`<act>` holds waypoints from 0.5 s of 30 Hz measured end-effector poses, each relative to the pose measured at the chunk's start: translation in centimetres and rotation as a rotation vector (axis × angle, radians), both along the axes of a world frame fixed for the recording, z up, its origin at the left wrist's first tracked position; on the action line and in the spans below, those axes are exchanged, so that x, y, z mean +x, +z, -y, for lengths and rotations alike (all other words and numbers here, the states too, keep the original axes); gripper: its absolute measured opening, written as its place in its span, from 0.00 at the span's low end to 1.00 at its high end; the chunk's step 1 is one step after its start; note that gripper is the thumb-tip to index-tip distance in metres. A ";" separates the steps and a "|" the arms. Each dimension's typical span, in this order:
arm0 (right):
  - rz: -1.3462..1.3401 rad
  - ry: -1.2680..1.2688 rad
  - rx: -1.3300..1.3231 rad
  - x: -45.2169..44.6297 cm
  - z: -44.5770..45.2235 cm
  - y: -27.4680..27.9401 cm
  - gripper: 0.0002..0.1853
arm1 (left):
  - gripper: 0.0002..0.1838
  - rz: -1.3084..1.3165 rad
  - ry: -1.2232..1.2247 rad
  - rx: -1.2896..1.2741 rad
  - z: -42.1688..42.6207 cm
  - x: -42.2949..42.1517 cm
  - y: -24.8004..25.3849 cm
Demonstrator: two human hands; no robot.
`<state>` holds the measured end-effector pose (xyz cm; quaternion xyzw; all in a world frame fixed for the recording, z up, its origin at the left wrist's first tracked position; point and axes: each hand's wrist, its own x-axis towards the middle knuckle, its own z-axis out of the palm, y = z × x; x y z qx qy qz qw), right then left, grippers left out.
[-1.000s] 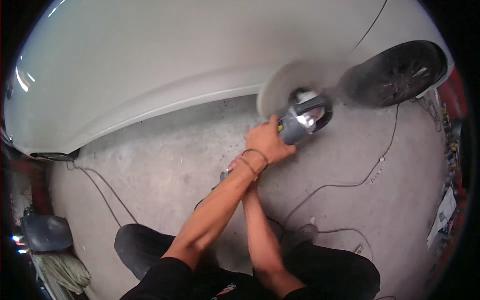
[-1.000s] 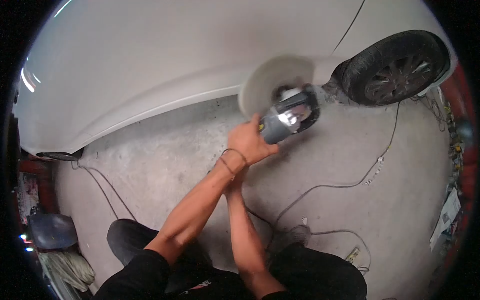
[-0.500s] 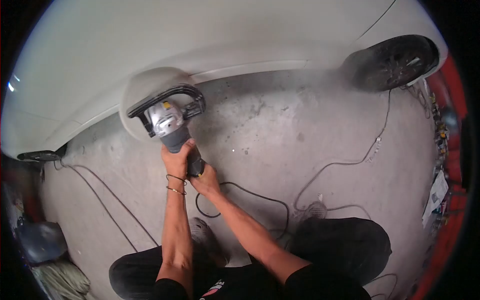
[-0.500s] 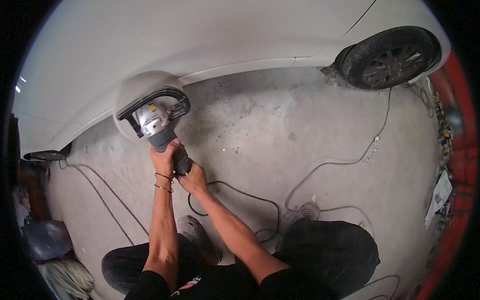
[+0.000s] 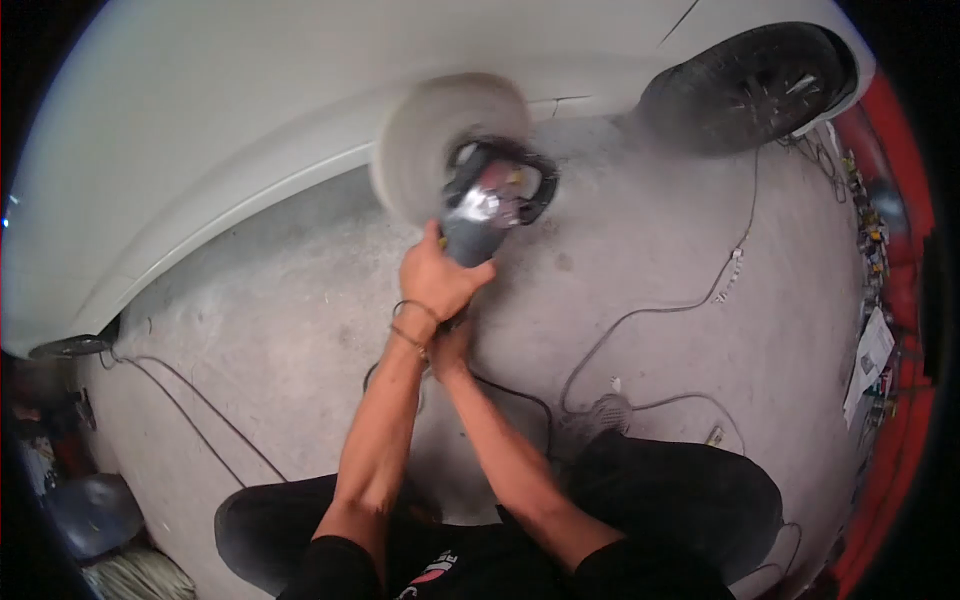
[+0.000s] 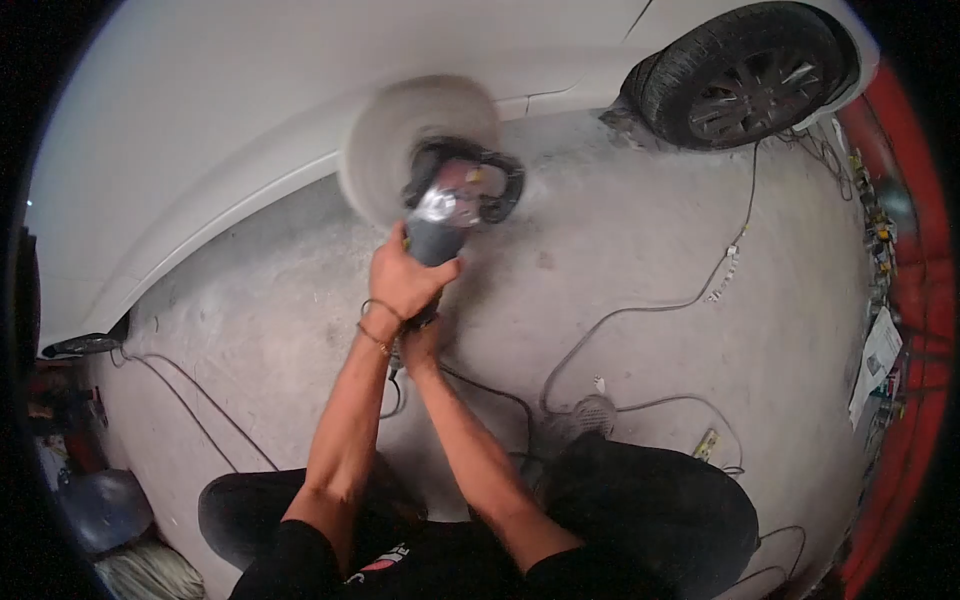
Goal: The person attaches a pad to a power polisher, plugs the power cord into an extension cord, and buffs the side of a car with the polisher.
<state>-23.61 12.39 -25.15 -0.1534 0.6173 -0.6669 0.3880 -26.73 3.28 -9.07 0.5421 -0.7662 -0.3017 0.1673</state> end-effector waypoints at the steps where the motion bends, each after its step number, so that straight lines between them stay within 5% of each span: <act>1: 0.042 -0.028 0.000 -0.4 1.0 -4.9 0.15 | 0.53 0.053 -0.061 -0.021 -0.1 -2.1 1.1; 2: 0.087 -0.049 0.000 -0.6 1.9 -7.5 0.17 | 0.51 0.101 -0.124 -0.010 0.0 -4.3 2.0; 4: -0.020 -0.080 -0.096 -4.7 0.3 0.0 0.19 | 0.51 0.173 -0.207 0.037 0.4 -8.4 4.0; 8: 1.294 0.497 -1.182 -10.6 3.4 3.1 0.15 | 0.44 0.237 -0.331 -0.002 0.6 -13.6 6.2; 12: 1.184 0.340 -1.069 -9.7 4.7 3.9 0.16 | 0.41 0.313 -0.375 -0.037 1.0 -13.9 5.7; 15: 1.348 0.360 -1.148 -5.0 4.7 4.1 0.17 | 0.41 0.340 -0.350 -0.085 1.2 -10.7 5.1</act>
